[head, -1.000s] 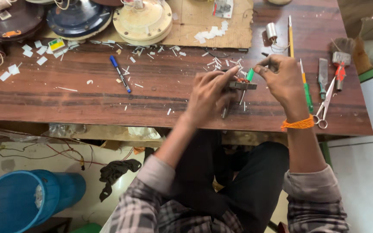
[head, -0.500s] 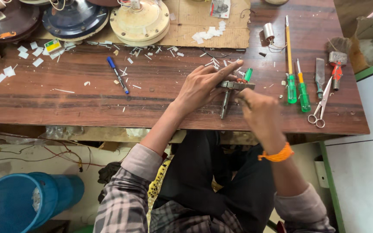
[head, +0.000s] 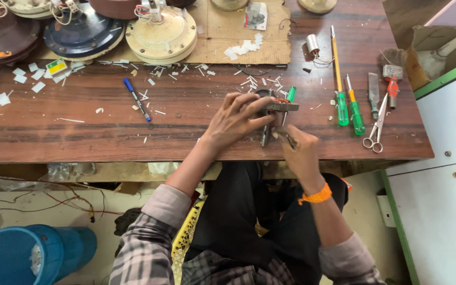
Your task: The person assembles a small electric motor armature at a workbench. They hold the laminated rotor with a shaft, insert copper wire coils into the slots around it, press the windings into place by hand, and rotate the assembly to work around its circumference, using a small green-handled tool at times to seat the parts.
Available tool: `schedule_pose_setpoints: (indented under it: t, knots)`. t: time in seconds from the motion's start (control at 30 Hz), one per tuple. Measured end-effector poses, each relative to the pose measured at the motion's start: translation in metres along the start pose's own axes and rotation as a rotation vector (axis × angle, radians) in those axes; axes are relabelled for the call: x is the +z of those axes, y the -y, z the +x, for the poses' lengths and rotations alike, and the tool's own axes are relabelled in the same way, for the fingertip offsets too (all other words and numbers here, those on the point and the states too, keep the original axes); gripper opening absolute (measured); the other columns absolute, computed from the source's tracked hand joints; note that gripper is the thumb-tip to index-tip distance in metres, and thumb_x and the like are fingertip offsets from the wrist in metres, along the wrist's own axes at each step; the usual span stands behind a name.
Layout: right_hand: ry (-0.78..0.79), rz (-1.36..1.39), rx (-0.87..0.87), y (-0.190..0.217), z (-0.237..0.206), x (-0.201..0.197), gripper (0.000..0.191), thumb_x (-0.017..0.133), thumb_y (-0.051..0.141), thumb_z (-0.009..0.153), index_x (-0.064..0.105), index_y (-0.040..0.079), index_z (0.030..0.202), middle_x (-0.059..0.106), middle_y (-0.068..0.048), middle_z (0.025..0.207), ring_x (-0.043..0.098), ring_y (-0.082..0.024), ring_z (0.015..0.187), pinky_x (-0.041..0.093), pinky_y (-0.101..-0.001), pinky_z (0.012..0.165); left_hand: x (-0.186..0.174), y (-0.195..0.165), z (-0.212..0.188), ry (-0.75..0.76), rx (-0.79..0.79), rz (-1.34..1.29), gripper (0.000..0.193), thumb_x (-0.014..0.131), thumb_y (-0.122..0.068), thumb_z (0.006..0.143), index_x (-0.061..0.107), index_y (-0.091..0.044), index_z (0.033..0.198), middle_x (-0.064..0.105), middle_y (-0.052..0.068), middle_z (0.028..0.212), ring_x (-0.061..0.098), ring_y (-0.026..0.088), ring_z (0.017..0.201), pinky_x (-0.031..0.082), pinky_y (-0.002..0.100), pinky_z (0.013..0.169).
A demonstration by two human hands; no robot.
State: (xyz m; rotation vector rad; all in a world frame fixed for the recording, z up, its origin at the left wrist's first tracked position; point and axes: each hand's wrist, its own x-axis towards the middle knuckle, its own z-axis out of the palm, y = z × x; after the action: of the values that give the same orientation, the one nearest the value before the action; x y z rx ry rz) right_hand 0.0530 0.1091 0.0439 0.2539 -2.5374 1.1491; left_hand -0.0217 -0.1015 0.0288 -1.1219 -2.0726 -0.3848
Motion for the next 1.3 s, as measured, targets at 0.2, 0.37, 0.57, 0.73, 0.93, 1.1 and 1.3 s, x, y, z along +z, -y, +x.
schedule_pose_setpoints:
  t: [0.2, 0.37, 0.57, 0.73, 0.93, 1.1, 1.3]
  knots:
    - [0.144, -0.159, -0.159, 0.017, 0.0, -0.034, 0.011, 0.076, 0.009, 0.091, 0.074, 0.001, 0.098, 0.071, -0.018, 0.087, 0.069, -0.035, 0.08, 0.053, -0.0394, 0.069, 0.004, 0.0, -0.006, -0.001, -0.016, 0.057, 0.018, 0.073, -0.02, 0.092, 0.069, -0.018, 0.109, 0.057, -0.003, 0.107, 0.057, 0.017, 0.098, 0.049, 0.034, 0.085]
    - [0.117, -0.145, -0.291, 0.031, 0.016, -0.047, 0.014, 0.073, 0.011, 0.092, 0.071, 0.002, 0.103, 0.073, -0.016, 0.095, 0.072, -0.032, 0.084, 0.055, -0.0385, 0.074, 0.011, -0.017, -0.005, -0.071, -0.203, -0.144, 0.012, 0.076, -0.018, 0.092, 0.067, -0.011, 0.095, 0.061, 0.002, 0.09, 0.066, 0.02, 0.08, 0.05, 0.036, 0.068]
    - [0.137, -0.209, -0.236, 0.041, 0.072, -0.035, 0.014, 0.077, 0.017, 0.097, 0.074, 0.004, 0.101, 0.072, -0.017, 0.081, 0.071, -0.031, 0.07, 0.05, -0.0405, 0.064, 0.022, -0.046, 0.001, -0.294, -0.779, -0.623, 0.011, 0.079, -0.012, 0.088, 0.07, -0.006, 0.09, 0.063, 0.003, 0.073, 0.06, 0.013, 0.06, 0.047, 0.029, 0.056]
    - [0.174, -0.144, -0.136, 0.034, 0.105, -0.02, 0.016, 0.077, 0.02, 0.094, 0.077, 0.006, 0.101, 0.075, -0.014, 0.084, 0.073, -0.022, 0.072, 0.053, -0.0354, 0.063, 0.026, -0.057, 0.001, -0.351, -1.024, -0.8, 0.013, 0.079, -0.01, 0.087, 0.068, -0.003, 0.085, 0.059, 0.003, 0.064, 0.05, 0.008, 0.058, 0.042, 0.027, 0.054]
    - [0.247, -0.19, -0.046, -0.004, 0.125, -0.015, 0.017, 0.079, 0.02, 0.092, 0.079, 0.007, 0.102, 0.076, -0.012, 0.083, 0.07, -0.02, 0.07, 0.051, -0.0361, 0.064, 0.03, -0.055, 0.01, -0.372, -1.065, -0.735, 0.013, 0.079, -0.012, 0.086, 0.07, -0.003, 0.087, 0.062, 0.005, 0.065, 0.053, 0.01, 0.055, 0.043, 0.029, 0.053]
    - [0.201, -0.255, -0.003, -0.035, 0.138, -0.01, 0.018, 0.079, 0.023, 0.094, 0.079, 0.006, 0.1, 0.074, -0.013, 0.082, 0.07, -0.02, 0.071, 0.052, -0.0367, 0.065, 0.021, -0.062, 0.021, -0.352, -1.067, -0.538, 0.011, 0.079, -0.016, 0.091, 0.072, -0.008, 0.094, 0.068, 0.006, 0.078, 0.062, 0.014, 0.065, 0.049, 0.031, 0.062]
    - [0.064, -0.26, -0.014, -0.04, 0.126, -0.025, 0.017, 0.082, 0.021, 0.093, 0.08, 0.006, 0.1, 0.073, -0.012, 0.079, 0.068, -0.015, 0.068, 0.051, -0.034, 0.062, 0.01, -0.023, 0.026, -0.238, -0.288, -0.204, 0.071, 0.074, -0.017, 0.091, 0.041, -0.015, 0.153, 0.066, 0.005, 0.127, 0.061, 0.024, 0.114, 0.047, 0.042, 0.099]
